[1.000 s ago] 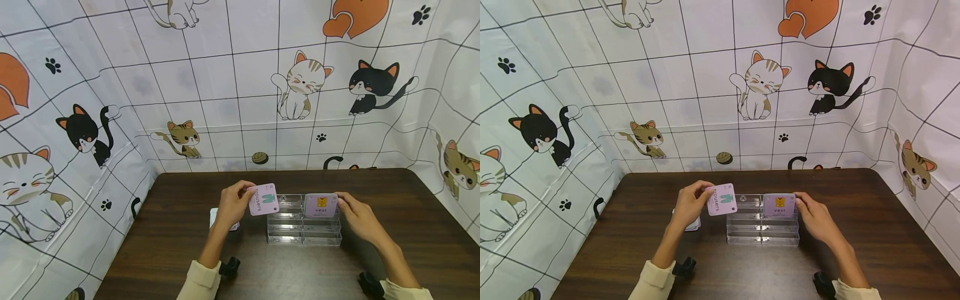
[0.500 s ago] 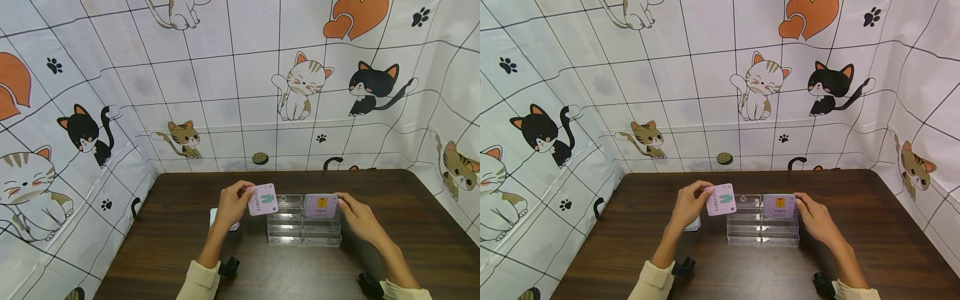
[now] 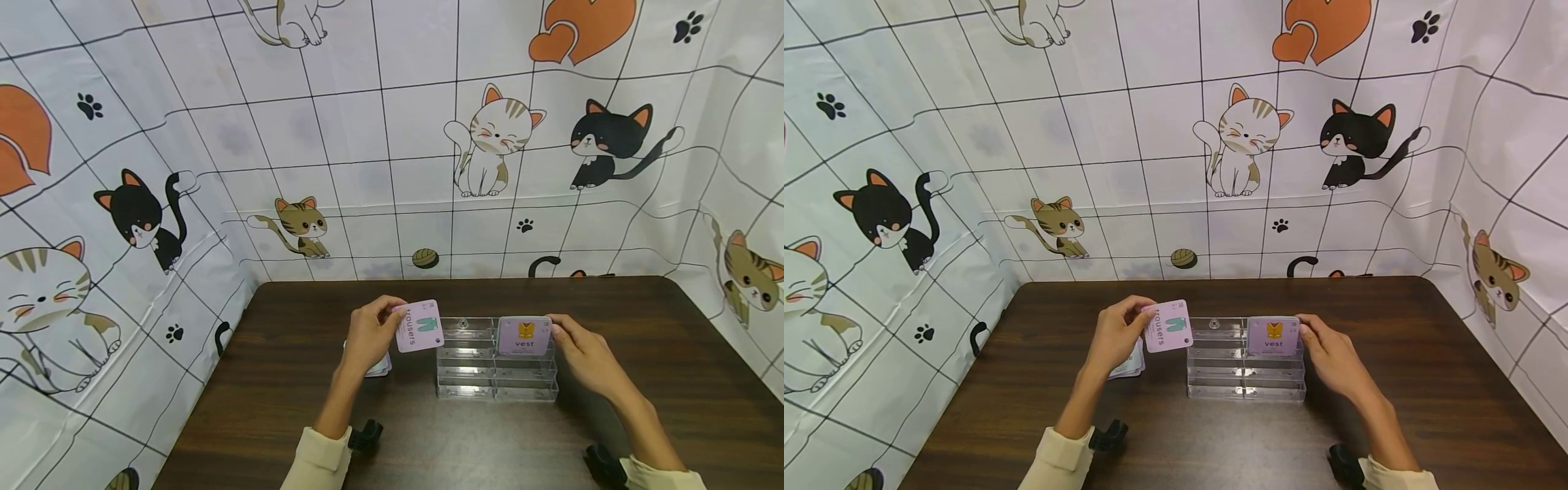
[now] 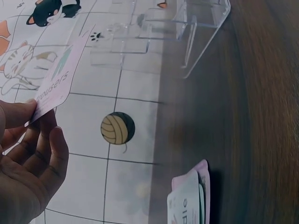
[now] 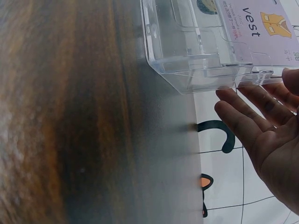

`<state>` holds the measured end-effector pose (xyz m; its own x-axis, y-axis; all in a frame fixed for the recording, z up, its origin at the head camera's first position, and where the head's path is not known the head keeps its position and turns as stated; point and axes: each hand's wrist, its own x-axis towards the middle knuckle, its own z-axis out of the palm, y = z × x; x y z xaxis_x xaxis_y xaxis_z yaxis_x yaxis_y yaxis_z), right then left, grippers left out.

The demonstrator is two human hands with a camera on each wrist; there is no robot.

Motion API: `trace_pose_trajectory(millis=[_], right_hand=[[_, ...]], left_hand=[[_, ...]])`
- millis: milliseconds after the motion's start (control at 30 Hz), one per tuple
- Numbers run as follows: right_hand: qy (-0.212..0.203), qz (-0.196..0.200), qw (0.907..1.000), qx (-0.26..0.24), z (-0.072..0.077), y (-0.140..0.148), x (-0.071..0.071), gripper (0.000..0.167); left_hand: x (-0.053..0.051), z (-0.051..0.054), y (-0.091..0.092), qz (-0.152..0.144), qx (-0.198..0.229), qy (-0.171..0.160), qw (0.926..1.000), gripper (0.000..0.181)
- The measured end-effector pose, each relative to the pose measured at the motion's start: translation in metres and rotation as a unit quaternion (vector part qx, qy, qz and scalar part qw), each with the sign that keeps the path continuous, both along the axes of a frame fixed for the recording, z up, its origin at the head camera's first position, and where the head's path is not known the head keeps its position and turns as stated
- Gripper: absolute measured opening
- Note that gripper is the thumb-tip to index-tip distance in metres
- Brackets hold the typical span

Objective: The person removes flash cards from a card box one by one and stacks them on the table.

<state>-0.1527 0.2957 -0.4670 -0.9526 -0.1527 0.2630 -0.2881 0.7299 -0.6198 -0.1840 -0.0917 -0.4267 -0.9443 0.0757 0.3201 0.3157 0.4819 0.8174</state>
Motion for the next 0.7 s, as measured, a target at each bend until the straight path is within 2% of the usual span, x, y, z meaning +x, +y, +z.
trace_pose_trajectory(millis=[133,367,567,700], right_hand=[[0.006,0.001,1.0,-0.001,0.0,0.0,-0.001,0.031],[-0.009,0.0,1.0,-0.001,-0.002,0.0,-0.001,0.034],[0.008,-0.002,1.0,0.001,-0.001,-0.001,-0.002,0.031],[0.005,-0.001,1.0,-0.001,-0.001,0.0,-0.001,0.032]], left_hand=[[0.0,0.0,-0.004,0.005,0.0,0.0,1.0,0.011],[0.0,0.0,-0.01,0.01,0.004,-0.003,0.9999,0.01],[0.0,-0.002,-0.013,0.012,0.004,-0.008,0.9999,0.011],[0.0,-0.003,-0.016,0.015,-0.002,-0.01,0.9998,0.011]])
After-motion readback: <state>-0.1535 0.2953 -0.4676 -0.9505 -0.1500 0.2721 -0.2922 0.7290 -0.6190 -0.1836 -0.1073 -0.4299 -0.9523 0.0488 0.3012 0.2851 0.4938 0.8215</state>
